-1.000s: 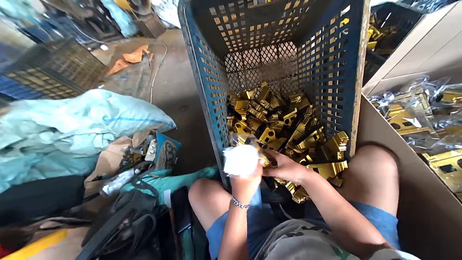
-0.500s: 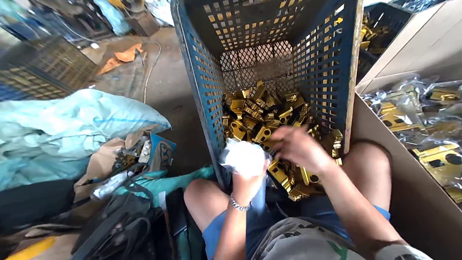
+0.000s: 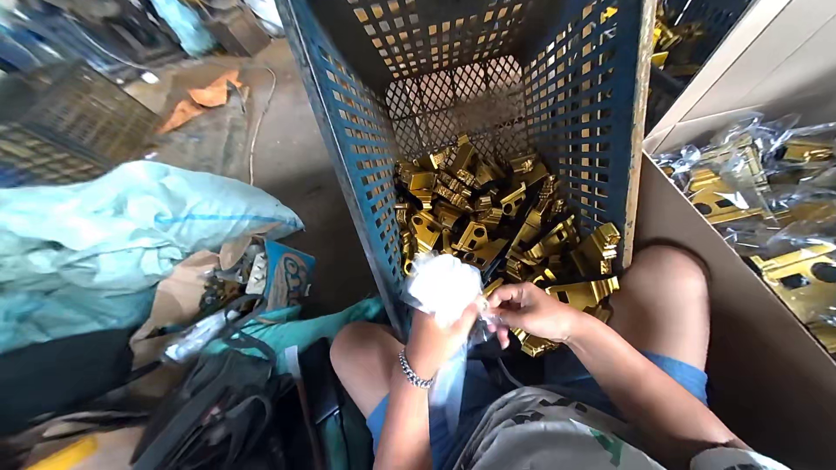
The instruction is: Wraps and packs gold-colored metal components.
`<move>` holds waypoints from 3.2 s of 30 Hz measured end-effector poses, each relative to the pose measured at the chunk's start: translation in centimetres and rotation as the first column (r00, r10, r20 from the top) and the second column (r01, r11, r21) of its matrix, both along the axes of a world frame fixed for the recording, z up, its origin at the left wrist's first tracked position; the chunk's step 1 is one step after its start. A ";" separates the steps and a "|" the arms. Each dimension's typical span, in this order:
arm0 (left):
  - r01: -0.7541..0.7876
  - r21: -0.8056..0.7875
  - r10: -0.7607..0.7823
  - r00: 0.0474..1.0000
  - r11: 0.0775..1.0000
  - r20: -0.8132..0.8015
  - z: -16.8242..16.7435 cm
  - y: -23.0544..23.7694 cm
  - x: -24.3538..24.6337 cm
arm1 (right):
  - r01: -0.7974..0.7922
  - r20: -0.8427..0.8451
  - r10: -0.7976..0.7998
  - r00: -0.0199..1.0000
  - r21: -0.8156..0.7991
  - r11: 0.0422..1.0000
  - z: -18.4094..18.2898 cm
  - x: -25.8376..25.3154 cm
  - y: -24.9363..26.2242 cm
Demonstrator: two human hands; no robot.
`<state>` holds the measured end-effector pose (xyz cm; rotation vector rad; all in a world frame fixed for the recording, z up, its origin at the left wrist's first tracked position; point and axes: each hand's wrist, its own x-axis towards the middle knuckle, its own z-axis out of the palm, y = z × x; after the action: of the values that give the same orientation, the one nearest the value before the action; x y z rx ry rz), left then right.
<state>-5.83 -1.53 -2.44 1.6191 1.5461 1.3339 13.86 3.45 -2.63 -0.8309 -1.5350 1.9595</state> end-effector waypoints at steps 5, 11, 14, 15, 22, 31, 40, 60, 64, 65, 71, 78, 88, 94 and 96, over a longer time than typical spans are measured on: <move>-0.174 -0.066 0.182 0.973 0.983 0.143 0.1 -0.3 -1.2 | 0.153 0.023 -0.153 0.988 -0.025 0.988 0.4 -0.8 -0.1; -0.012 -0.166 0.084 0.899 0.986 0.430 -0.5 -2.0 0.2 | -0.126 0.342 0.023 0.939 0.281 0.951 3.3 1.3 2.6; -0.202 -0.158 0.245 0.912 0.966 0.328 -0.8 -1.5 -1.3 | -0.221 0.734 -0.242 0.634 0.472 0.854 2.1 4.2 8.4; -0.208 -0.162 0.254 0.892 0.965 0.373 -0.5 -1.4 -1.2 | -0.347 0.857 -0.261 0.445 0.433 0.832 0.7 4.8 10.3; -0.372 -0.027 0.322 0.761 0.928 0.564 -0.4 0.4 0.9 | -0.637 0.864 -0.397 0.309 0.498 0.589 1.4 6.7 11.8; -0.191 -0.228 0.295 0.504 0.955 0.812 1.8 1.4 4.1 | 0.439 -0.246 -0.468 0.849 -0.164 0.883 3.7 -1.7 0.3; -0.254 -0.227 0.337 0.599 0.940 0.727 3.0 0.5 2.2 | 0.314 -0.073 -0.478 0.875 0.839 0.445 -1.4 -0.9 0.1; -0.170 -0.070 0.184 0.916 0.983 0.356 0.4 0.3 2.7 | 0.571 -0.278 -0.575 0.769 -0.106 0.814 2.5 2.2 3.7; -0.068 -0.037 0.076 0.950 0.997 0.302 0.5 0.0 4.2 | 0.182 0.063 -0.205 0.977 0.253 0.950 2.6 -0.6 1.2; 0.040 -0.114 0.019 0.882 0.993 0.472 1.2 -0.6 3.9 | 0.155 0.087 -0.181 0.980 0.246 0.957 2.5 -0.2 1.1; 0.077 -0.070 -0.057 0.966 0.995 0.252 -0.5 -0.5 1.3 | -0.013 0.145 0.004 0.989 0.059 0.998 0.2 1.0 0.0; -0.273 0.192 0.323 0.892 0.943 -0.317 -1.4 0.9 0.0 | 0.189 -0.014 -0.191 0.981 -0.088 0.978 0.1 -0.1 0.4; -0.200 -0.140 0.221 0.963 0.970 0.156 -1.9 -1.2 0.1 | -0.180 0.544 -0.175 0.820 0.537 0.824 1.3 1.2 6.1; -0.360 -0.073 0.360 0.854 0.930 0.375 -1.3 0.0 0.1 | -0.229 0.974 -0.128 0.185 0.169 0.959 -3.0 3.0 9.4; -0.369 -0.052 0.359 0.848 0.928 0.389 -1.7 0.7 1.2 | -0.174 0.977 -0.138 0.163 0.166 0.971 -4.0 2.1 9.1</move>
<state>-4.60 -0.87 -4.09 1.0038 1.6308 1.7572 15.91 12.56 -6.62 -2.2888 -2.3660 0.9733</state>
